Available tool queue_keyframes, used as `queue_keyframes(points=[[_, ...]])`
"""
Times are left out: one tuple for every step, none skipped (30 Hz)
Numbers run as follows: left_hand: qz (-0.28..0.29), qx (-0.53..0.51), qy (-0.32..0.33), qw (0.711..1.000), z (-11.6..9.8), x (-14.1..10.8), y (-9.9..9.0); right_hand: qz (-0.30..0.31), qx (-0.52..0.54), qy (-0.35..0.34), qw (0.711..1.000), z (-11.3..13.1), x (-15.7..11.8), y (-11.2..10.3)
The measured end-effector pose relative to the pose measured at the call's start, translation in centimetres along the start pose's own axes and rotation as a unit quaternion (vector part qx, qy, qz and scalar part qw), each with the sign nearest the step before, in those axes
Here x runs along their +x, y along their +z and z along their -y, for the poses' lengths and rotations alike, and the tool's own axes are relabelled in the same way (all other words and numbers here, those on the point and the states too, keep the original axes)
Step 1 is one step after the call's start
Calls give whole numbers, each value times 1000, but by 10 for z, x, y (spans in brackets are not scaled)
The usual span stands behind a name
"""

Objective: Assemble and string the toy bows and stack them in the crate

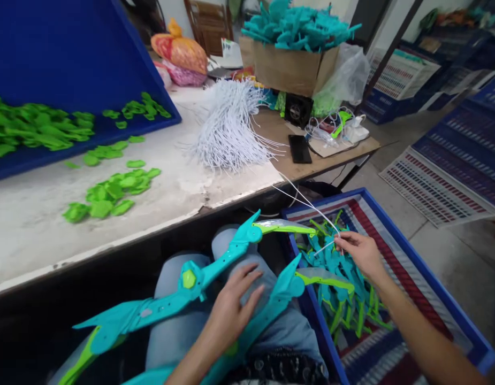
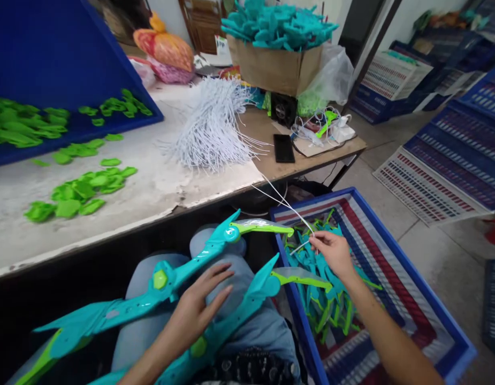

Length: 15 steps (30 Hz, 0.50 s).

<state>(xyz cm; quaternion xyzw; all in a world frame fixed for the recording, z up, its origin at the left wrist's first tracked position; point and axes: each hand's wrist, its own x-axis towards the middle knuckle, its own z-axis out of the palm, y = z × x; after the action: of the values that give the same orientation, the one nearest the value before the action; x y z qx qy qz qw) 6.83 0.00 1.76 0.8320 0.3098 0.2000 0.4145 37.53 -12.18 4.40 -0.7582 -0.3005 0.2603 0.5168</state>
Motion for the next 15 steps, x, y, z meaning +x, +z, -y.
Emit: queue_keyframes(points=[[37, -67, -40, 996, -6, 17, 12, -34, -10, -31, 999, -3, -5, 3], [64, -132, -85, 986, -10, 34, 24, -61, -23, -63, 996, -4, -7, 6], [81, -196, -140, 967, -12, 52, 36, -80, -40, -97, 991, -5, -9, 11], [90, -264, -200, 939, -12, 69, 47, -92, -60, -132, 985, -4, -9, 15], [97, -331, -257, 903, -12, 84, 58, -98, -83, -168, 977, -3, -8, 19], [101, -385, -304, 865, -10, 96, 68, -101, -108, -203, 968, -2, -7, 22], [104, -426, -338, 833, -8, 105, 76, -101, -132, -235, 958, -1, -5, 24], [107, -454, -358, 809, -5, 112, 84, -101, -155, -262, 947, 0, -3, 26], [110, -468, -367, 796, -3, 117, 90, -102, -174, -282, 938, 0, -2, 26], [113, -474, -369, 791, -1, 120, 95, -103, -188, -297, 931, 0, -1, 26], [118, -477, -369, 789, 0, 122, 100, -103, -199, -306, 925, 0, 1, 25], [122, -484, -370, 784, 2, 123, 103, -102, -205, -315, 921, -1, 1, 25], [127, -490, -371, 779, 2, 123, 106, -100, -207, -324, 918, -1, 2, 25], [131, -495, -372, 774, 2, 124, 108, -97, -207, -332, 915, -2, 2, 26], [135, -500, -372, 770, 2, 124, 110, -94, -206, -338, 914, -2, 2, 26]])
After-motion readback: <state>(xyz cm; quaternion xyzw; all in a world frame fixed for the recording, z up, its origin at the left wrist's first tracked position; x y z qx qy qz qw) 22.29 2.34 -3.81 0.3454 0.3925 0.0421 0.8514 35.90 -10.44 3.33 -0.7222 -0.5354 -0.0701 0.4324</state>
